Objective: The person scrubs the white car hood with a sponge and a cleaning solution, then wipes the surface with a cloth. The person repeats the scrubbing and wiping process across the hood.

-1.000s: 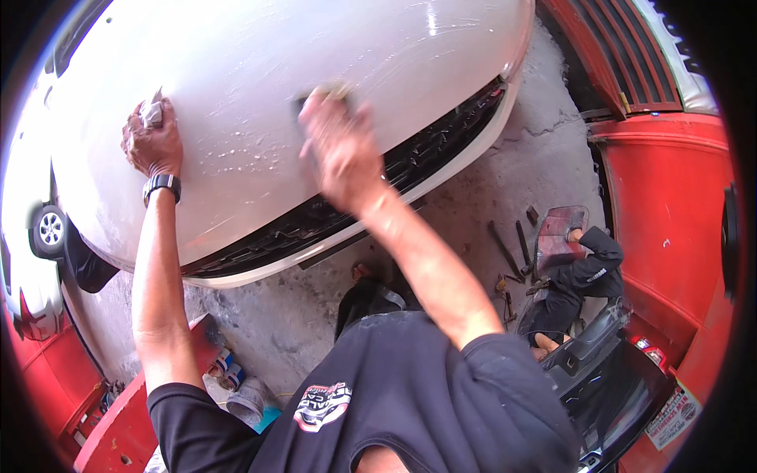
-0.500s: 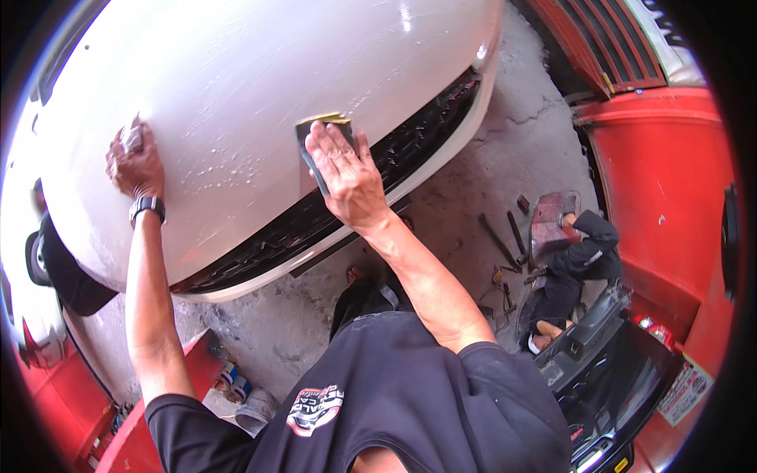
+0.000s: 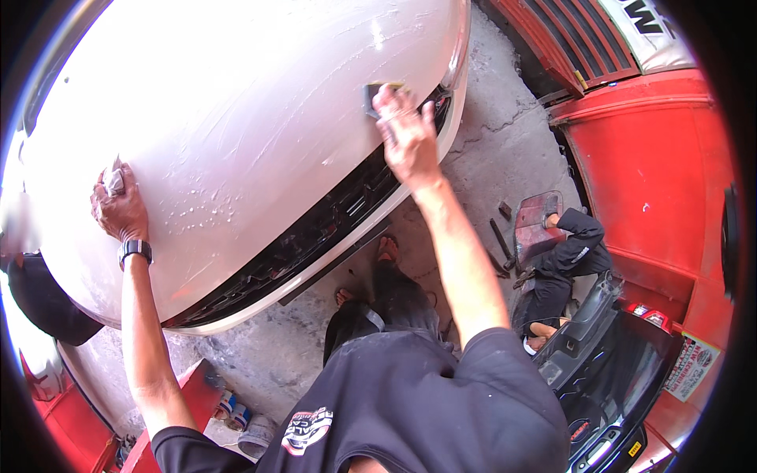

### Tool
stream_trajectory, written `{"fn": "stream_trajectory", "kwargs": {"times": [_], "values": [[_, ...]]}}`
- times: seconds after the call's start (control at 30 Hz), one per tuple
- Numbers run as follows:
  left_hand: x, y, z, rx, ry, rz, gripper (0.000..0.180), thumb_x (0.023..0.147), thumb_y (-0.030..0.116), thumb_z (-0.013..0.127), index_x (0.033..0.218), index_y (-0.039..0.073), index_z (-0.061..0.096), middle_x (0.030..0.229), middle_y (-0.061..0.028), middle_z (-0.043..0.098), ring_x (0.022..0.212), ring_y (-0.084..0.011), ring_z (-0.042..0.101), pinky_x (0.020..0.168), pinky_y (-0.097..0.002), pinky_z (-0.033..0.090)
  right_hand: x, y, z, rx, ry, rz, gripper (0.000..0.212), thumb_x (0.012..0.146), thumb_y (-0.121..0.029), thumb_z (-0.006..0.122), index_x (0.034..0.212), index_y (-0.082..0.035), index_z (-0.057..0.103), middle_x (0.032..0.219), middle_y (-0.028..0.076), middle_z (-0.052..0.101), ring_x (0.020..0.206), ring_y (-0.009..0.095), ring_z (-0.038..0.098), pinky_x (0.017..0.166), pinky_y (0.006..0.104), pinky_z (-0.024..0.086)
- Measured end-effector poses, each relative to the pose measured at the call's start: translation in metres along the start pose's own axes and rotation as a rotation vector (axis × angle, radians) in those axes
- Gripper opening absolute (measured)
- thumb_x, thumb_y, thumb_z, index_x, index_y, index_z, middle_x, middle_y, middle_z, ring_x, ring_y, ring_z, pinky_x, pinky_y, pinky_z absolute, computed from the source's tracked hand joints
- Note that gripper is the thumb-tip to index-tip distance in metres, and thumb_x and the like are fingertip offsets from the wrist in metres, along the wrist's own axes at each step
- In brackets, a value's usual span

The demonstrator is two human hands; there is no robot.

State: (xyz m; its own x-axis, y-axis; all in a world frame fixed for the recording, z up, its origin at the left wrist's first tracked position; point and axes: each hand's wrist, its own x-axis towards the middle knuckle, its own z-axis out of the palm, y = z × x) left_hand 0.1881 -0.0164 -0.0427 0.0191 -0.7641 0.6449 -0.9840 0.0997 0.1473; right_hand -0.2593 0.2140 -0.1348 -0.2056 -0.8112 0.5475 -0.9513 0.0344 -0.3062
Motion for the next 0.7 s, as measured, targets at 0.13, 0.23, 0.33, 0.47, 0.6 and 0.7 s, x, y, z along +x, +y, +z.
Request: {"fn": "stream_trajectory", "kwargs": {"times": [0.13, 0.23, 0.33, 0.47, 0.6, 0.7], "values": [[0.004, -0.002, 0.009, -0.002, -0.002, -0.001, 0.054, 0.088, 0.050, 0.072, 0.122, 0.010, 0.068, 0.115, -0.0182, 0.070, 0.109, -0.0375, 0.064, 0.098, -0.0521, 0.049, 0.095, 0.127, -0.007, 0.028, 0.018, 0.253, 0.036, 0.105, -0.025, 0.048, 0.138, -0.016, 0.060, 0.144, 0.007, 0.059, 0.137, 0.029, 0.052, 0.116, 0.0639, 0.030], [0.003, 0.005, 0.020, -0.011, 0.011, 0.019, 0.053, 0.088, 0.050, 0.072, 0.122, 0.010, 0.068, 0.115, -0.0180, 0.070, 0.109, -0.0365, 0.065, 0.099, -0.0509, 0.048, 0.146, 0.154, -0.006, -0.215, 0.047, 0.396, 0.041, 0.104, -0.030, 0.048, 0.140, -0.012, 0.058, 0.149, 0.009, 0.054, 0.139, 0.029, 0.049, 0.116, 0.0635, 0.031], [0.002, 0.018, 0.015, -0.028, 0.002, 0.030, 0.051, 0.089, 0.049, 0.071, 0.121, 0.010, 0.068, 0.116, -0.0164, 0.070, 0.110, -0.0358, 0.064, 0.100, -0.0498, 0.048, 0.114, 0.097, 0.030, 0.048, 0.211, 0.158, 0.045, 0.102, -0.031, 0.053, 0.138, -0.005, 0.058, 0.153, 0.014, 0.048, 0.144, 0.030, 0.043, 0.118, 0.0613, 0.028], [0.001, -0.005, 0.001, -0.005, 0.025, 0.039, 0.050, 0.089, 0.049, 0.071, 0.120, 0.010, 0.069, 0.117, -0.0146, 0.070, 0.111, -0.0348, 0.064, 0.100, -0.0495, 0.048, 0.054, -0.030, 0.005, 0.160, -0.103, -0.193, 0.046, 0.097, -0.034, 0.062, 0.139, -0.014, 0.060, 0.151, 0.011, 0.052, 0.145, 0.027, 0.044, 0.118, 0.0620, 0.027], [0.001, 0.007, 0.004, -0.038, 0.009, 0.039, 0.052, 0.090, 0.047, 0.072, 0.124, 0.009, 0.067, 0.120, -0.0160, 0.069, 0.112, -0.0352, 0.063, 0.099, -0.0487, 0.048, 0.135, 0.087, 0.010, 0.063, -0.037, 0.011, 0.043, 0.102, -0.039, 0.055, 0.142, -0.025, 0.057, 0.154, 0.002, 0.050, 0.143, 0.025, 0.046, 0.119, 0.0676, 0.021], [0.000, 0.013, 0.012, -0.064, 0.031, 0.067, 0.052, 0.090, 0.047, 0.072, 0.124, 0.008, 0.067, 0.121, -0.0157, 0.069, 0.112, -0.0347, 0.063, 0.099, -0.0485, 0.048, 0.193, 0.117, 0.010, -0.077, -0.011, 0.427, 0.058, 0.106, -0.046, 0.034, 0.152, -0.011, 0.043, 0.164, 0.008, 0.033, 0.152, 0.027, 0.030, 0.121, 0.0645, 0.019]]}}
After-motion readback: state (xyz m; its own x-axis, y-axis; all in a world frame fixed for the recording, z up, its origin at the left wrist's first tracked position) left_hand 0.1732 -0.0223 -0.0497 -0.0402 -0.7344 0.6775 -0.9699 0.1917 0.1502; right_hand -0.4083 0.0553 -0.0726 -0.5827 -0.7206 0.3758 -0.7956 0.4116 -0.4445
